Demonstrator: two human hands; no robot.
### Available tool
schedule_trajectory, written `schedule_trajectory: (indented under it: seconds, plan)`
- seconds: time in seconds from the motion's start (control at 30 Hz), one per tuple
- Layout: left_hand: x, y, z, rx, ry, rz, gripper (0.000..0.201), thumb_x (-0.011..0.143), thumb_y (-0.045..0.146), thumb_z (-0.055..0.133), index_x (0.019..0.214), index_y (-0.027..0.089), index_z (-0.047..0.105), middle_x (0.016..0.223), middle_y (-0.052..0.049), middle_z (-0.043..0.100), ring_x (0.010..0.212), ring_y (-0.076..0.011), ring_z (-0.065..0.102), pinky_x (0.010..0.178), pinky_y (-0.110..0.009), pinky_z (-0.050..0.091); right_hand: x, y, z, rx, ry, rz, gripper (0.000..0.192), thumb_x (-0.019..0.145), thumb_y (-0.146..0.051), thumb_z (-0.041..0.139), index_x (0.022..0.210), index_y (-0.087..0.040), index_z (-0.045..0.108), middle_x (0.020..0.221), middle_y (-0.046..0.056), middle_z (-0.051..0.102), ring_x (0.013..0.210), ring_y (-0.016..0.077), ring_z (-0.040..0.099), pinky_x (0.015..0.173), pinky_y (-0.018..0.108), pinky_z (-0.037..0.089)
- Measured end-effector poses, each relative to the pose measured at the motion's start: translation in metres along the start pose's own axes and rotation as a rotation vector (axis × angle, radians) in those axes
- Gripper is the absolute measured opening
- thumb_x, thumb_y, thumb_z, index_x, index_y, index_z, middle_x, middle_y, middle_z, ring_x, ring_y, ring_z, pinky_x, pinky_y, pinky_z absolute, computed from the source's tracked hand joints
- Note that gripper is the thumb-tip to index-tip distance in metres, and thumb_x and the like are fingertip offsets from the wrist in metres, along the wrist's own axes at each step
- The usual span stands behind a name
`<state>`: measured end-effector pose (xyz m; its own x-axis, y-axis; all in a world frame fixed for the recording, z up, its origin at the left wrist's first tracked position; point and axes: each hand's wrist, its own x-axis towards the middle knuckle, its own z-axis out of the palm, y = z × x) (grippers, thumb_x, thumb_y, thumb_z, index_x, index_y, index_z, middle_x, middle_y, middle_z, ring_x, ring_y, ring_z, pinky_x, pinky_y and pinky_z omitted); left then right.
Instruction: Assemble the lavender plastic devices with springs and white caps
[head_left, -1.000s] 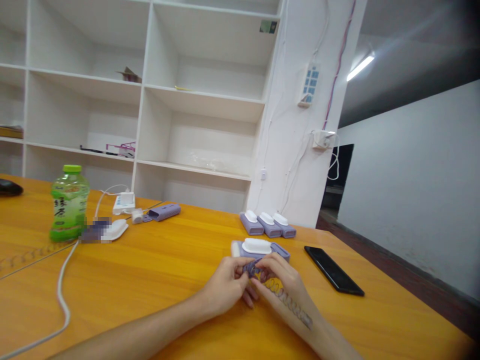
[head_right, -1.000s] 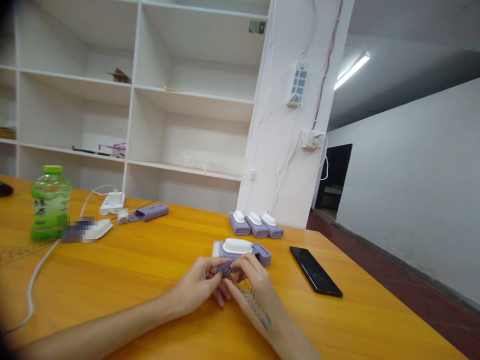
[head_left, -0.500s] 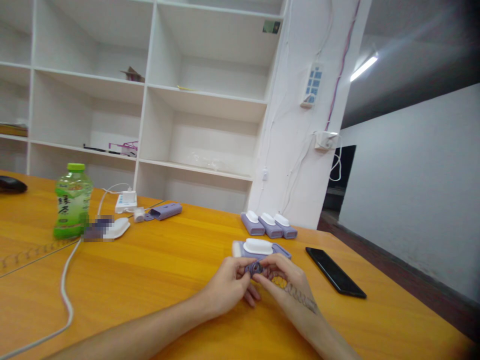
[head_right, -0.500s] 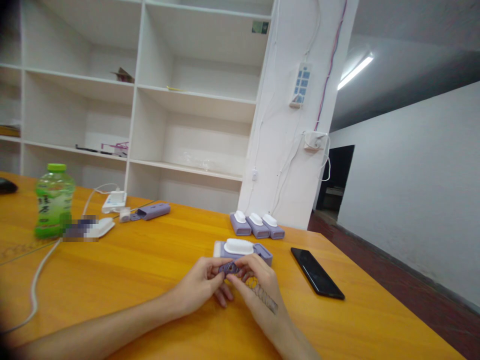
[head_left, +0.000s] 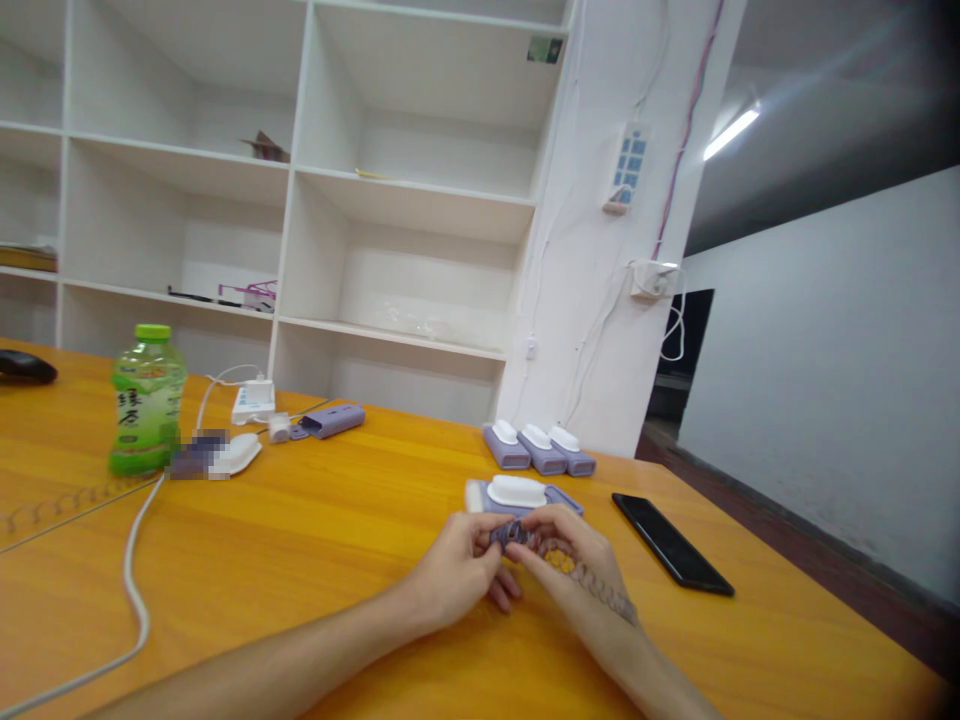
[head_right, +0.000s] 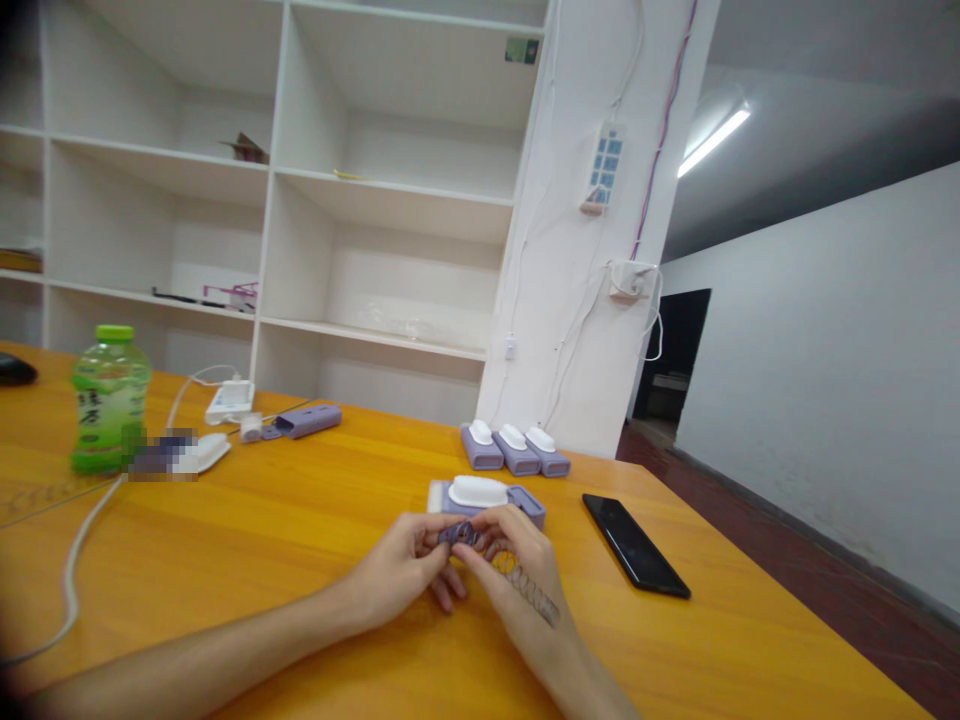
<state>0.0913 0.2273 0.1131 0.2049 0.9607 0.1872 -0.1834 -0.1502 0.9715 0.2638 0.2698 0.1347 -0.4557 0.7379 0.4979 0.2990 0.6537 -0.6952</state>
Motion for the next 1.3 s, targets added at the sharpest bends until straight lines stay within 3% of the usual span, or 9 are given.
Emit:
schedule_trajectory:
  seconds: [0.47, 1.03, 1.3]
  plan:
    - [0.0023, -0.0048, -0.001, 0.0, -0.002, 0.004, 0.038, 0.085, 0.025, 0.056, 0.118, 0.01, 0.067, 0.07, -0.008, 0.069, 0.058, -0.0167, 0.07, 0.05, -0.022, 0.057, -0.0006, -0.0057, 0.0029, 0.132, 0.023, 0.069, 0.023, 0.083, -0.035, 0.075, 0.098, -0.021, 0.065, 0.09, 0.002, 0.069, 0.082, 0.0196, 0.068, 0.073, 0.028, 0.057]
    - [0.0027, -0.0009, -0.0012, -0.069, 0.0, -0.036, 0.046, 0.083, 0.038, 0.065, 0.117, 0.007, 0.066, 0.064, -0.009, 0.069, 0.055, -0.019, 0.07, 0.049, -0.026, 0.057, -0.0019, -0.0019, 0.0026, 0.022, -0.02, -0.016, 0.018, 0.087, -0.036, 0.07, 0.097, -0.022, 0.064, 0.094, 0.002, 0.065, 0.083, 0.0195, 0.063, 0.075, 0.03, 0.053]
    - [0.001, -0.0007, -0.0016, -0.065, -0.016, -0.024, 0.045, 0.085, 0.036, 0.064, 0.12, 0.009, 0.067, 0.082, -0.014, 0.072, 0.065, -0.0201, 0.072, 0.052, -0.026, 0.058, -0.0034, -0.0018, 0.0011, -0.014, -0.042, -0.043, 0.014, 0.089, -0.033, 0.068, 0.098, -0.024, 0.064, 0.095, 0.001, 0.063, 0.085, 0.0186, 0.062, 0.075, 0.029, 0.052]
